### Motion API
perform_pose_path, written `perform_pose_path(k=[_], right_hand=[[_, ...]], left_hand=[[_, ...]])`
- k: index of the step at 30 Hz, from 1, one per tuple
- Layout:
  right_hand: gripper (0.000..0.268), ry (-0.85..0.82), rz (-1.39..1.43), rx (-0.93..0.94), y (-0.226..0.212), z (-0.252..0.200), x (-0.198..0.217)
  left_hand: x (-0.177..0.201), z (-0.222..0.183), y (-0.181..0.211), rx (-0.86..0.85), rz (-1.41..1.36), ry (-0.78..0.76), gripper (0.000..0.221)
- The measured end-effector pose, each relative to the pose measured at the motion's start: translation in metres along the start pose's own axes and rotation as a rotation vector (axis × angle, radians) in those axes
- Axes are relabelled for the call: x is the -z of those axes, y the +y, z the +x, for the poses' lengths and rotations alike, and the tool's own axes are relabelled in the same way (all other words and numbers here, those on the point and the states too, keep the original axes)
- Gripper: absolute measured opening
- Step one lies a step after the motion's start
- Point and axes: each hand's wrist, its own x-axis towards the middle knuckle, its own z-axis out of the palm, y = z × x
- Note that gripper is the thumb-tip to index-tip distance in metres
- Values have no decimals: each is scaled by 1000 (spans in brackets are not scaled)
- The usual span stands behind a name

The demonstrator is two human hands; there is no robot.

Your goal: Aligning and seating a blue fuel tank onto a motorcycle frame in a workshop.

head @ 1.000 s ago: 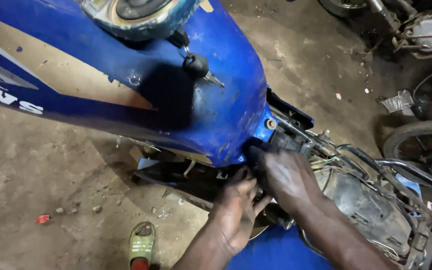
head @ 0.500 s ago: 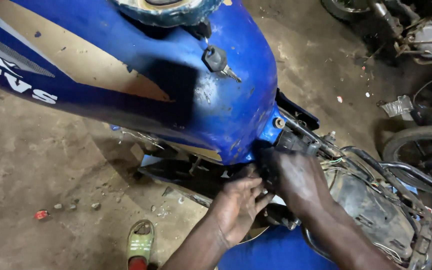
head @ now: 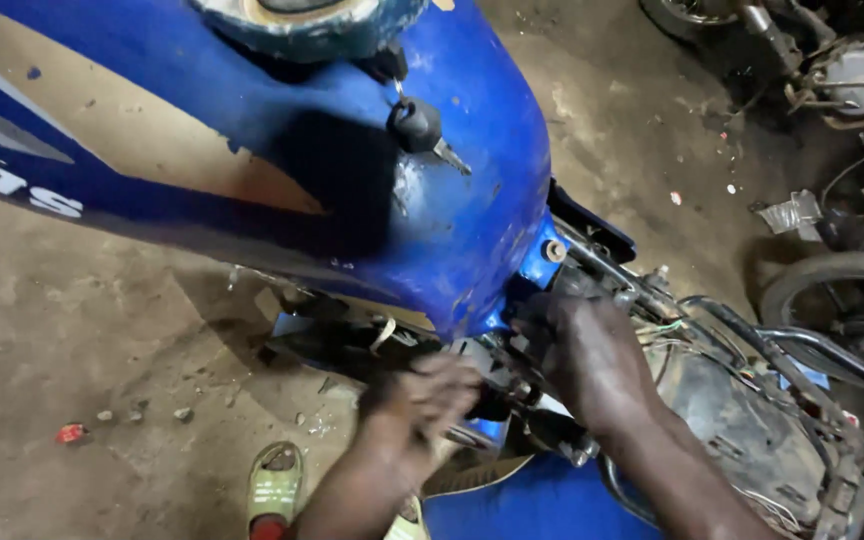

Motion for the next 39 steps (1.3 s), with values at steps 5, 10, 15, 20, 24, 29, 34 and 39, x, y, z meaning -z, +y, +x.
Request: perform_pose_path(k=[5,10,15,20,24,29,34,39], right_hand=[[28,-38,520,-702,-41,-5,25],[22,77,193,-195,10,6,-11],[27,-63,123,-226,-2,1,0],[30,-72,522,-546,0,5,15],[37,-92,-64,-171,24,0,-25],[25,7,84,-263,8,5,-30],[23,84,68,-324,2,3,-36],[27,87,111,-322,5,-3,-30]], left_hand=[[-9,-1,40,-279,-504,405,68],[-44,0,42,-395,-475,354,60],[-43,12,26,-342,-309,426,56],[-33,20,28,-336,-147,490,53],[-25,31,23,-329,-24,521,50],[-7,39,5,-298,141,566,48],[10,57,-1,-286,305,599,45],[36,89,-1,-281,436,635,43]])
